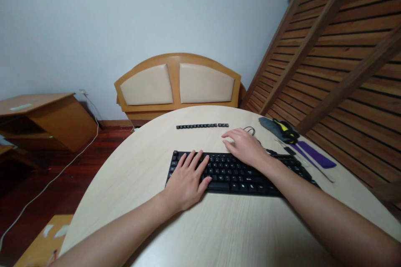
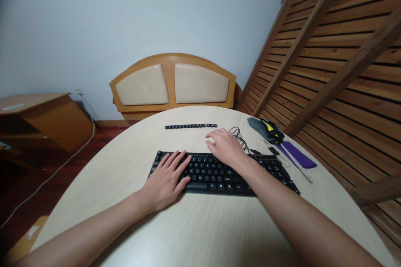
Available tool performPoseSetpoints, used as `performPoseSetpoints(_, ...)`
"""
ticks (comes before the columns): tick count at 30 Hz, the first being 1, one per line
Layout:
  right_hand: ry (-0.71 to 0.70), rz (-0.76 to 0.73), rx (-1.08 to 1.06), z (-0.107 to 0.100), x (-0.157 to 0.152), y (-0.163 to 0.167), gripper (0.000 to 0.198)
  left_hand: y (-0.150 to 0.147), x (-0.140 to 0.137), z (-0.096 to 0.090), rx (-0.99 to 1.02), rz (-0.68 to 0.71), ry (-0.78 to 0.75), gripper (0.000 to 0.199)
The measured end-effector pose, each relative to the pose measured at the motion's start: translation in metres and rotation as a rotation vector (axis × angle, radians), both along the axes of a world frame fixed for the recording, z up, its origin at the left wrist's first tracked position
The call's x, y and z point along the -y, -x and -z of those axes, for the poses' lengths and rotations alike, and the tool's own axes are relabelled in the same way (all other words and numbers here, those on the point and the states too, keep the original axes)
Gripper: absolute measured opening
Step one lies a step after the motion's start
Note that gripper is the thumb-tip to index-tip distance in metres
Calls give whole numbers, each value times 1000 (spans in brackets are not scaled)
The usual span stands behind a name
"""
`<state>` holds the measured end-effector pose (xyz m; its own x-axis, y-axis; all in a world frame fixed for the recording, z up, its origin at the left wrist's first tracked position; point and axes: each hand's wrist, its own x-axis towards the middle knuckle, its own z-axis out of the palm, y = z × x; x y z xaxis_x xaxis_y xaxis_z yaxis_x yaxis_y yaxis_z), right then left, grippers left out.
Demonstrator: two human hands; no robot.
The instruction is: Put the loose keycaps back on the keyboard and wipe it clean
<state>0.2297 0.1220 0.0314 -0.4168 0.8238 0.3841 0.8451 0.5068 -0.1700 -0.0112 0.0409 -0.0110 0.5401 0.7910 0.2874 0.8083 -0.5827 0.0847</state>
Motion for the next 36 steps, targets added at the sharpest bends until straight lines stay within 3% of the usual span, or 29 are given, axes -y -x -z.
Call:
performPoseSetpoints(2, 89, 173, 161, -6, -28, -3, 32, 1, 0, 1, 5, 1, -2, 56)
performPoseSetpoints(7, 200, 363, 221, -8, -78, 0, 38, 5, -1, 5, 1, 7, 2, 56)
performPoseSetpoints(13, 320, 527, 260, -3, -100, 8, 35, 14, -2, -1, -30, -8, 56, 55)
performPoseSetpoints(18, 327, 559, 263, 4, -105, 9, 32, 10, 1, -6, -73, -82, 39, 53)
performPoseSetpoints(24, 232, 532, 250, -16, -82, 10, 34, -3, 9, -5, 22, -140, -19, 68)
performPoseSetpoints(29, 172, 425, 206, -42, -33, -28, 32, -12, 18, -9, 33, 186, -25, 67)
performPoseSetpoints(32, 346, 341, 181, -46, -7, -64, 28, -18, 21, -8, 31, 296, 2, 59)
performPoseSetpoints(36, 533, 167, 181, -42, 11, -91, 27, -21, 20, -3, 27, 320, 38, 51)
